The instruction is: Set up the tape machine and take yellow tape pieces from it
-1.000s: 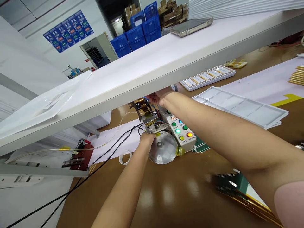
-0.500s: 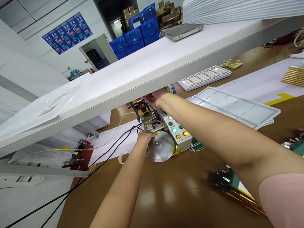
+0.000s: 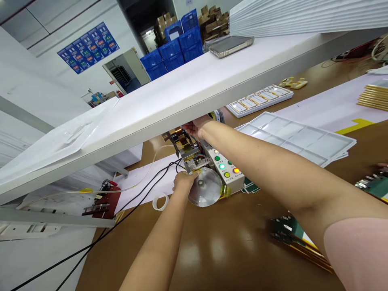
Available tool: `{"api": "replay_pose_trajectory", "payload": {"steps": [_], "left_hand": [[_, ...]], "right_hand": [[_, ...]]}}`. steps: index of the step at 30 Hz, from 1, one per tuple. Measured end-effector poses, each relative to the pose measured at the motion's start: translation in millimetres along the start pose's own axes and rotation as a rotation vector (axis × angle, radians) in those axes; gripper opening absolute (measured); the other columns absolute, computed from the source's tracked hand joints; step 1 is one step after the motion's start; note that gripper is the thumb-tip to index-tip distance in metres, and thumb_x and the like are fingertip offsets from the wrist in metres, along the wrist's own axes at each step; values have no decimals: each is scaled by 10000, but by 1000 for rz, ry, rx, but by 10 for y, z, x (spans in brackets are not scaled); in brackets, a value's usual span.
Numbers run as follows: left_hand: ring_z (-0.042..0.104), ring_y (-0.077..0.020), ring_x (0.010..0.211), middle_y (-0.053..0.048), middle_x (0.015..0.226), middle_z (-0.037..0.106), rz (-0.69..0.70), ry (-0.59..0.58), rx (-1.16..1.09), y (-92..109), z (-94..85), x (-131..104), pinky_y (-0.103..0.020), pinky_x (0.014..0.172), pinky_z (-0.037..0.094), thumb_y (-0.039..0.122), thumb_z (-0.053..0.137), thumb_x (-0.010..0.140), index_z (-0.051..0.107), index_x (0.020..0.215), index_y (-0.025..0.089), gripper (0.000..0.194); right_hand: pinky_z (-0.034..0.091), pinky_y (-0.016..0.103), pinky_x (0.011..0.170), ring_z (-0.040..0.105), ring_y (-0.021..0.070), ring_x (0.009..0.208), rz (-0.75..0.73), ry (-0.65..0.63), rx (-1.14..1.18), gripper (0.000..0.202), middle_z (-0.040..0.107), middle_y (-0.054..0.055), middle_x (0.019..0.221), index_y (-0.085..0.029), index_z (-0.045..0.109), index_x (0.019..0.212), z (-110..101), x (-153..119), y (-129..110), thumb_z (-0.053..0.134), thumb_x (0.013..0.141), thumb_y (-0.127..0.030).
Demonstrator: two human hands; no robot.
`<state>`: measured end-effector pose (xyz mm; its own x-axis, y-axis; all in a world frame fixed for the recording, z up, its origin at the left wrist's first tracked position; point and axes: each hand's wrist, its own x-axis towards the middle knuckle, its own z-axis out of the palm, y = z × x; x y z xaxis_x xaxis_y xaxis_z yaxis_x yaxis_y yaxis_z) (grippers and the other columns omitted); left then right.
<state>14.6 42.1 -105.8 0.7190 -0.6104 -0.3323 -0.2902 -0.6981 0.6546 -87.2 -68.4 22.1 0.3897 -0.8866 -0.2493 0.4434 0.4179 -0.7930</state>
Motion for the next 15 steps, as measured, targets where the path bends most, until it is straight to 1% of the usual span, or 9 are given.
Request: {"api": "replay_pose_trajectory", "payload": {"steps": [3, 6, 10, 13, 15], "left_hand": [[492, -282, 974, -54, 849, 587, 37, 47, 34, -63, 58, -24, -357, 736, 375, 395, 721, 462, 477, 625, 204, 350], [546, -223, 833, -24, 786, 583, 58, 74, 3, -139, 96, 5, -303, 644, 393, 418, 697, 495, 477, 719, 218, 373], [549, -182, 690, -1, 699, 559, 61, 89, -74, -207, 91, 74, -274, 567, 383, 438, 683, 515, 457, 747, 218, 392], [532, -169, 629, 14, 641, 530, 53, 82, -141, -244, 72, 100, -271, 548, 378, 398, 710, 486, 436, 710, 213, 399], [519, -160, 597, 23, 615, 513, 50, 67, -196, -269, 57, 92, -271, 543, 379, 356, 730, 459, 423, 689, 208, 411]], "right_hand": [[378, 159, 373, 463, 67, 369, -8, 2, 2, 240, 498, -40, 413, -163, 459, 629, -5, -25, 4, 340, 836, -141], [390, 165, 392, 470, 66, 373, -16, -7, 8, 240, 505, -40, 426, -159, 463, 639, -15, -26, 17, 338, 843, -147], [395, 160, 399, 474, 61, 383, -8, -5, -24, 241, 512, -42, 442, -157, 465, 649, -15, -25, 27, 328, 846, -132], [405, 152, 406, 475, 56, 391, 9, 18, -71, 245, 509, -37, 446, -152, 472, 655, -16, -50, 36, 326, 851, -131], [408, 148, 407, 487, 58, 407, 31, 32, -106, 211, 513, -27, 452, -145, 480, 661, -37, -74, 62, 368, 839, -126]]}}
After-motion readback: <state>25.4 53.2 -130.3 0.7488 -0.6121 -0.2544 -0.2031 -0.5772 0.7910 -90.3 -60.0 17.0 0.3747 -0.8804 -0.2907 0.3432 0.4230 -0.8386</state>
